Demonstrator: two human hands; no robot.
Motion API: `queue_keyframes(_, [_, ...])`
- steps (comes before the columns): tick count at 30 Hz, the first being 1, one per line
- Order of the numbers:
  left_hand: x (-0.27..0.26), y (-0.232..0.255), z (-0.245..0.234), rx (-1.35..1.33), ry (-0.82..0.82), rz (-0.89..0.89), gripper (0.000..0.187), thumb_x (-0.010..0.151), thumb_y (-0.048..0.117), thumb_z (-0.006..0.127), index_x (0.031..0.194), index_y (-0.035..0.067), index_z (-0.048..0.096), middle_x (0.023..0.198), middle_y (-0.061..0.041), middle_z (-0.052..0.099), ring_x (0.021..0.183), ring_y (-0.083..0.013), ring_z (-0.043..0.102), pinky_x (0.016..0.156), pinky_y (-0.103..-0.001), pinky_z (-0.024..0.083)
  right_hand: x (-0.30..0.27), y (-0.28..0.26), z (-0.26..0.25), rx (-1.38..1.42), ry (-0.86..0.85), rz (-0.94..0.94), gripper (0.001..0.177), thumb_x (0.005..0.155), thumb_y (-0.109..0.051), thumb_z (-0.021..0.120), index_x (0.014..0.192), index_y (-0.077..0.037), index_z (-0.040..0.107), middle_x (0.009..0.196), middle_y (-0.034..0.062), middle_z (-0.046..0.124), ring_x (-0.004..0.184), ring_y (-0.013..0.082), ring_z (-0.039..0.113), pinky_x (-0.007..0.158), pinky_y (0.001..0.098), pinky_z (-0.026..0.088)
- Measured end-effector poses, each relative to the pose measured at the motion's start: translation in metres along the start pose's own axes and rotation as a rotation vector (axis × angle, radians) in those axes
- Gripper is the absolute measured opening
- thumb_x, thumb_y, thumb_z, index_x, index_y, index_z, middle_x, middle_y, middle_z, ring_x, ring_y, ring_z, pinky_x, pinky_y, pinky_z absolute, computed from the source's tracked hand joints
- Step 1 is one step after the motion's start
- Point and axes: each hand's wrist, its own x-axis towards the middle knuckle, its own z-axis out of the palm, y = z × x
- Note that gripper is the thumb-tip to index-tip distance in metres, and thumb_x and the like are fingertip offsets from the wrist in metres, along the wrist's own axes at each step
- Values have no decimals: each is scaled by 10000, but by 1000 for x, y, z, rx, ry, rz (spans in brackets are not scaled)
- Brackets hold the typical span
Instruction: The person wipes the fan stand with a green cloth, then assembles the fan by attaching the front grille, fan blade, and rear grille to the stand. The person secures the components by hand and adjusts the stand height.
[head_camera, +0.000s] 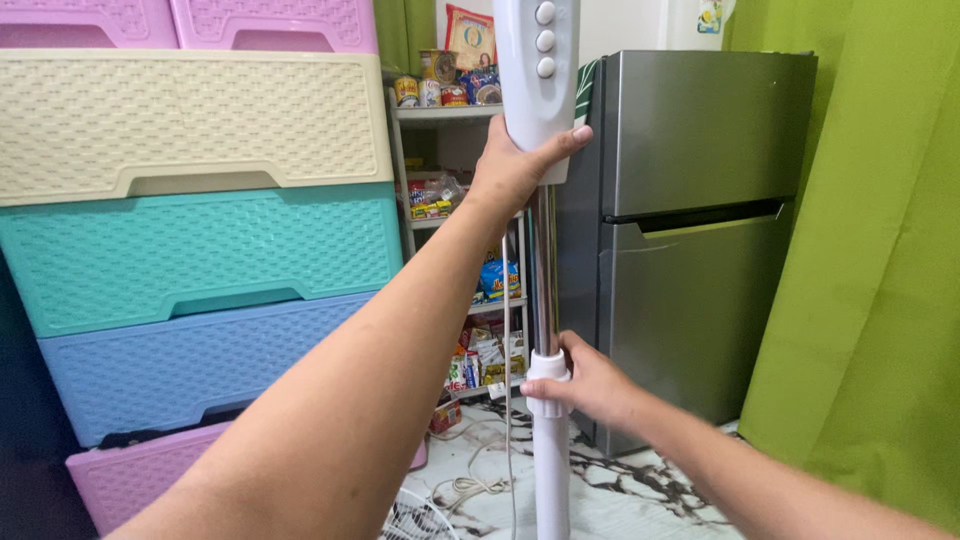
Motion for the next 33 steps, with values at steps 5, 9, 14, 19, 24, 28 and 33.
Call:
queue_keyframes(5, [-21,-11,1,-164,13,92,1228,650,559,872,1497,-19,197,1260,-224,662,1090,-248,725,945,-350,565,0,-13,-22,98,-354,113,982,706,-456,842,1549,-151,440,1451,72,583,1352,164,499,1129,366,310])
queue_keyframes(9, [-67,-34,8,-282,22,-59,1266,618,513,858,1518,36,105,1193,-224,666,937,-244,767,846,-380,618,-4,-21,-16,247,-372,167,991,664,-378,865,1530,-207,412,1454,32,537,1338,195,487,1119,413,366])
queue_keyframes(14, [-91,-54,13,-474,-60,-309,1094,630,481,869,1397,25,235,1047,-203,729,859,-240,770,764,-390,639,3,-31,-2,383,-346,199,870,639,-350,847,1409,-235,457,1397,15,611,1300,176,563,1081,437,461])
queue_keyframes(19, [-86,-65,14,-644,-345,-461,836,728,548,800,1299,24,488,921,-132,755,774,-192,775,686,-309,639,9,-32,-4,339,-454,140,639,671,-305,807,1263,-138,630,1135,83,728,1143,210,680,1033,429,511])
queue_keyframes(24, [-88,-85,33,-454,-350,-446,398,823,447,810,876,108,608,695,-21,654,529,-105,587,522,-248,481,9,-21,-1,421,-398,118,386,717,-209,782,1052,-81,639,888,80,715,921,223,720,885,427,558])
queue_keyframes(28, [-85,-95,47,-562,-202,-455,327,826,293,759,639,167,522,525,49,439,394,-80,381,397,-287,343,11,-7,11,390,-191,96,239,719,-190,760,902,-59,682,765,70,726,757,198,718,740,397,564])
queue_keyframes(33, [-86,-88,57,-454,-28,-503,233,792,231,698,661,91,566,535,-15,506,395,-125,452,392,-316,372,14,6,29,333,96,124,229,717,-239,783,847,-57,730,742,73,728,683,193,685,655,383,523])
